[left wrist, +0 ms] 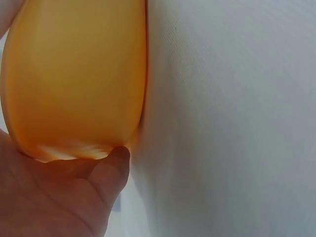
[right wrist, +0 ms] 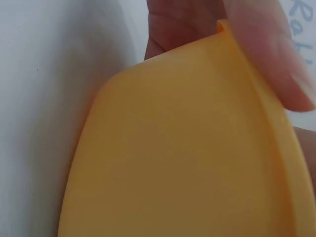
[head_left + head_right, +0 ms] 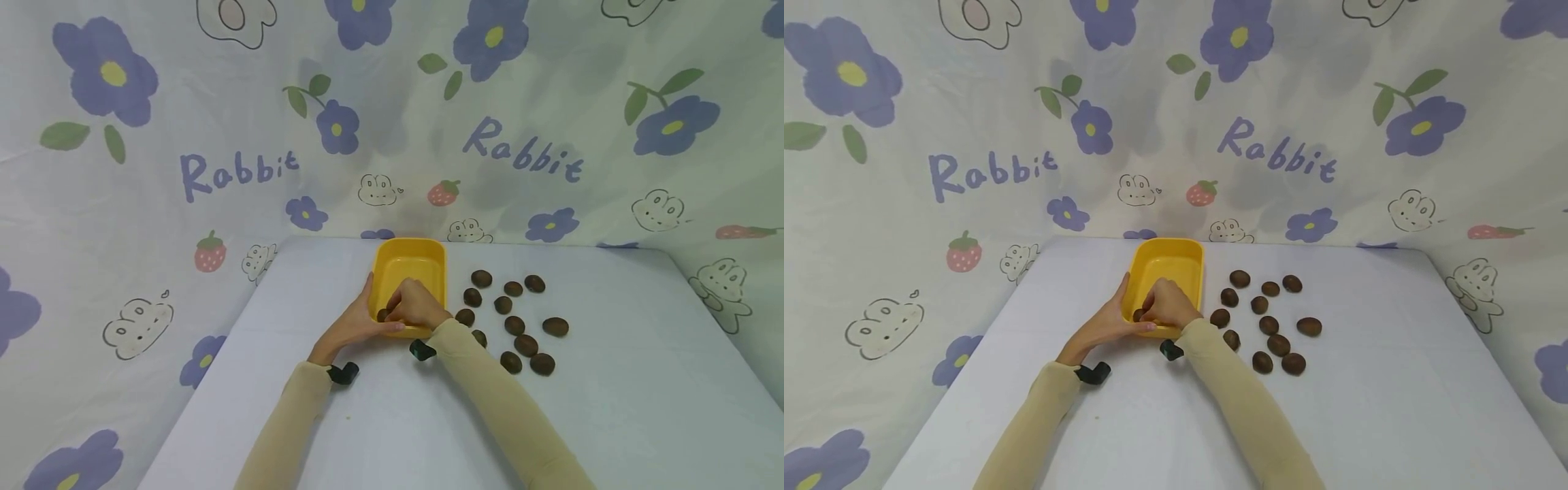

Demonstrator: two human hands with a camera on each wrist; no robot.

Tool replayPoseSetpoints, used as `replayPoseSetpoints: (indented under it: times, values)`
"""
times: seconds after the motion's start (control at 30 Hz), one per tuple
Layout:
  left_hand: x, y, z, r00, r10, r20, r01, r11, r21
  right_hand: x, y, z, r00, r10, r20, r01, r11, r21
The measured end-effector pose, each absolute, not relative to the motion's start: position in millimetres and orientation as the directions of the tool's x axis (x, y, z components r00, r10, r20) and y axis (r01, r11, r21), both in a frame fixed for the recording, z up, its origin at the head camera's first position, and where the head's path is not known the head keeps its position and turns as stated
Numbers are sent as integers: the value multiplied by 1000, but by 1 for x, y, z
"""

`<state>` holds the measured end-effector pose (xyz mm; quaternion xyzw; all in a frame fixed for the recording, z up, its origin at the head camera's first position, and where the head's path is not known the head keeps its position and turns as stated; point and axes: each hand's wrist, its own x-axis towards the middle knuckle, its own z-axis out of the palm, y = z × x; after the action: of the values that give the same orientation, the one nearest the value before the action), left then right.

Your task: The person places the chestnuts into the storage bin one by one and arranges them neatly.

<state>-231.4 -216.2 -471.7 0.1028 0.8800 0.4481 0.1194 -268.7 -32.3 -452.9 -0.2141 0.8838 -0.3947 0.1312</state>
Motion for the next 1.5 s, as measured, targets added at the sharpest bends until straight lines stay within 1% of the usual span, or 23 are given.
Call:
replayPoseSetpoints:
  times: [0.2, 0.3, 0.4, 0.6, 0.73, 0.87, 1.03, 1.17, 1.37, 1.5]
  values:
    - [-233, -216, -473, -949, 290, -122, 73, 580, 812, -268, -32, -453, -878, -471, -79, -271, 627, -731]
    - [-233, -216, -473, -948, 296, -117, 79, 574, 815, -267, -28, -447, -885, -463, -43, -291, 624, -725]
    - [-232, -216, -472, -948, 296, -115, 79, 569, 819, -265, -17, -435, -891, -454, 18, -318, 595, -738]
    - [-231, -216, -470, -952, 286, -109, 78, 571, 817, -257, 20, -398, -899, -422, 114, -349, 536, -769]
    - [-232, -217, -470, -953, 283, -112, 72, 568, 820, -250, 55, -380, -924, -355, 143, -327, 539, -776]
    - [-233, -218, -471, -953, 281, -110, 73, 568, 820, -242, 94, -370, -942, -289, 168, -308, 553, -774]
    - [-232, -217, -471, -951, 291, -101, 85, 563, 822, -231, 144, -370, -955, -202, 219, -296, 568, -768]
    - [-232, -216, -470, -952, 281, -119, 69, 577, 814, -223, 180, -376, -959, -146, 244, -283, 562, -777]
    - [-230, -217, -472, -952, 279, -126, 65, 585, 808, -213, 219, -388, -953, -81, 292, -280, 598, -751]
    - [-230, -215, -471, -950, 287, -119, 72, 574, 816, -208, 240, -394, -954, -43, 298, -260, 619, -741]
